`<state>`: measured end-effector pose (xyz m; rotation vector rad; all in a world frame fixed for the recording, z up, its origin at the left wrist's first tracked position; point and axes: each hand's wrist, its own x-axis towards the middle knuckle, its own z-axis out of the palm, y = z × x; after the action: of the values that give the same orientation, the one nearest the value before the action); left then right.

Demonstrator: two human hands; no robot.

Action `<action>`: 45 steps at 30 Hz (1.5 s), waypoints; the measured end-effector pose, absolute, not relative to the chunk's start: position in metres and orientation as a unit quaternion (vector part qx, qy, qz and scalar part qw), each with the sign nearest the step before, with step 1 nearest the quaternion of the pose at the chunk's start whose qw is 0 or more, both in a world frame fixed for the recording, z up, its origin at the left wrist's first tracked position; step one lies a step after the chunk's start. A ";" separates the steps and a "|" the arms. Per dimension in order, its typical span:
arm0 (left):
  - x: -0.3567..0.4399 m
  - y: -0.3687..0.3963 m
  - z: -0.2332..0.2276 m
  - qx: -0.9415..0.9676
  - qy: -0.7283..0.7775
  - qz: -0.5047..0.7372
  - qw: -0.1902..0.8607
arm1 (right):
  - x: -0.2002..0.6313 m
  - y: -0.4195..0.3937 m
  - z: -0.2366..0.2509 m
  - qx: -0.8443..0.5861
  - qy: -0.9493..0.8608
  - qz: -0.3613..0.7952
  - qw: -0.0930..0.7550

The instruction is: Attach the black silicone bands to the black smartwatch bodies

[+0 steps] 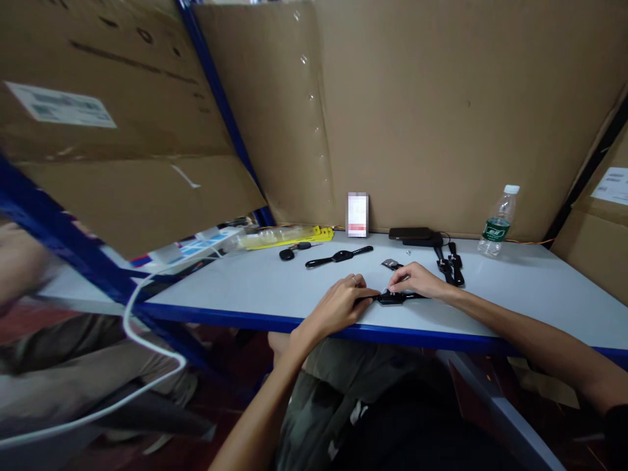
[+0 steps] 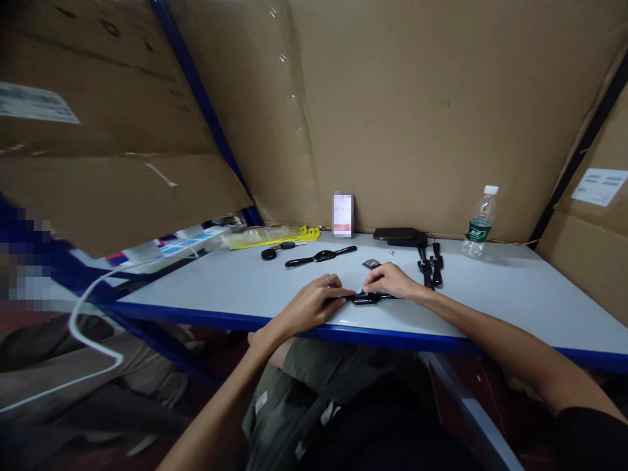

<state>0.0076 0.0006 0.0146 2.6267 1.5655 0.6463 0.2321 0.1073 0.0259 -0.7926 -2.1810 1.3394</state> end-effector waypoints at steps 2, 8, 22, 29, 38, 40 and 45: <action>0.008 0.001 0.015 0.840 0.502 0.203 0.009 | 0.231 0.109 0.022 -0.280 -0.803 0.469 0.241; 0.008 0.002 0.014 0.843 0.499 0.201 -0.002 | 0.227 0.112 0.017 -0.268 -0.815 0.453 0.244; 0.004 0.004 0.007 0.845 0.483 0.229 -0.009 | 0.219 0.087 0.019 -0.338 -0.909 0.087 0.229; 0.003 0.004 0.007 0.842 0.485 0.235 -0.002 | 0.219 0.083 0.020 -0.321 -0.922 0.014 0.215; 0.005 0.003 0.009 0.843 0.490 0.223 -0.003 | 0.221 0.090 0.020 -0.313 -0.912 0.053 0.259; 0.005 0.003 0.010 0.843 0.491 0.218 -0.005 | 0.221 0.090 0.022 -0.289 -0.907 0.078 0.295; 0.006 0.003 0.012 0.843 0.496 0.207 -0.005 | 0.220 0.090 0.026 -0.231 -0.916 0.139 0.296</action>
<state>0.0059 0.0027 0.0117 2.6581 1.5638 0.6535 0.2196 0.0904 0.0256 -0.6147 -2.4366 0.3705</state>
